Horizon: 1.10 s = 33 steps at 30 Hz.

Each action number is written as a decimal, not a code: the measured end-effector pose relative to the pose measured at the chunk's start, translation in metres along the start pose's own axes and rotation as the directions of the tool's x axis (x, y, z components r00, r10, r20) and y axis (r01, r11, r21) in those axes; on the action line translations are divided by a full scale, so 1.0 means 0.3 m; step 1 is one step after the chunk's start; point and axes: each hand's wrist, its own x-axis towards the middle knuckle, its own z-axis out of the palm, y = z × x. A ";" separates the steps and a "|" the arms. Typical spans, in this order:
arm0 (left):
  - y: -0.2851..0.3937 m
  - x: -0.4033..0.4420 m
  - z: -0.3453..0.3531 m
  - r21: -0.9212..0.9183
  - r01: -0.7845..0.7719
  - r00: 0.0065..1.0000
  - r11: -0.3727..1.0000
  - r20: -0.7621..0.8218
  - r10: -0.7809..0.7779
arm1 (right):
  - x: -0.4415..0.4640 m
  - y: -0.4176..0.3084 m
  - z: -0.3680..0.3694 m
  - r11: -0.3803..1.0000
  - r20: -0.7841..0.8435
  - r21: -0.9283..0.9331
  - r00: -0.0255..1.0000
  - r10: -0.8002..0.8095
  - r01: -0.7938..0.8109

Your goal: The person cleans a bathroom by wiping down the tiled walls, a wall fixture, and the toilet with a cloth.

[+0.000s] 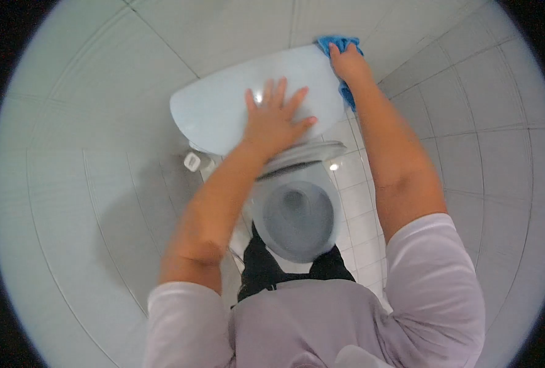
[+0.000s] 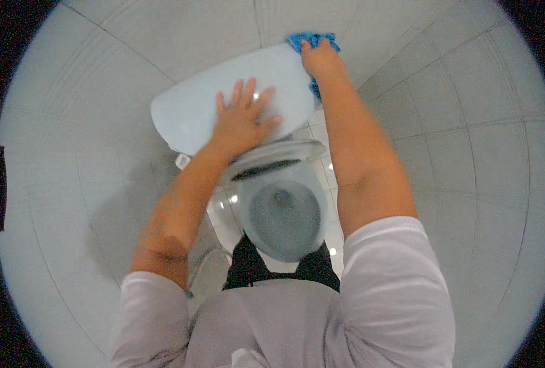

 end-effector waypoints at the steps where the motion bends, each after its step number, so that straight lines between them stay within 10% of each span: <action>1: 0.007 -0.006 0.000 0.075 0.017 1.000 0.997 -0.016 -0.015 | -0.003 0.006 -0.006 1.000 0.038 0.001 0.999 -0.006 0.006; 13: 0.023 -0.021 -0.022 0.370 0.064 0.996 0.927 -0.086 -0.035 | -0.414 0.179 0.049 0.637 -0.033 0.765 0.994 -0.106 0.093; 21: 0.058 -0.047 -0.028 0.335 0.077 0.997 0.939 -0.044 -0.066 | -0.459 0.452 -0.205 0.252 0.525 0.831 0.848 -0.067 -0.495; 28: 0.052 -0.055 -0.013 0.300 0.086 0.992 0.950 -0.109 -0.056 | -0.534 0.543 -0.236 0.160 0.377 0.914 0.926 0.009 -0.374; 33: 0.092 -0.059 0.009 0.342 0.101 0.988 0.934 -0.149 -0.052 | -0.937 0.935 0.211 0.068 0.830 0.525 0.528 0.180 -0.848</action>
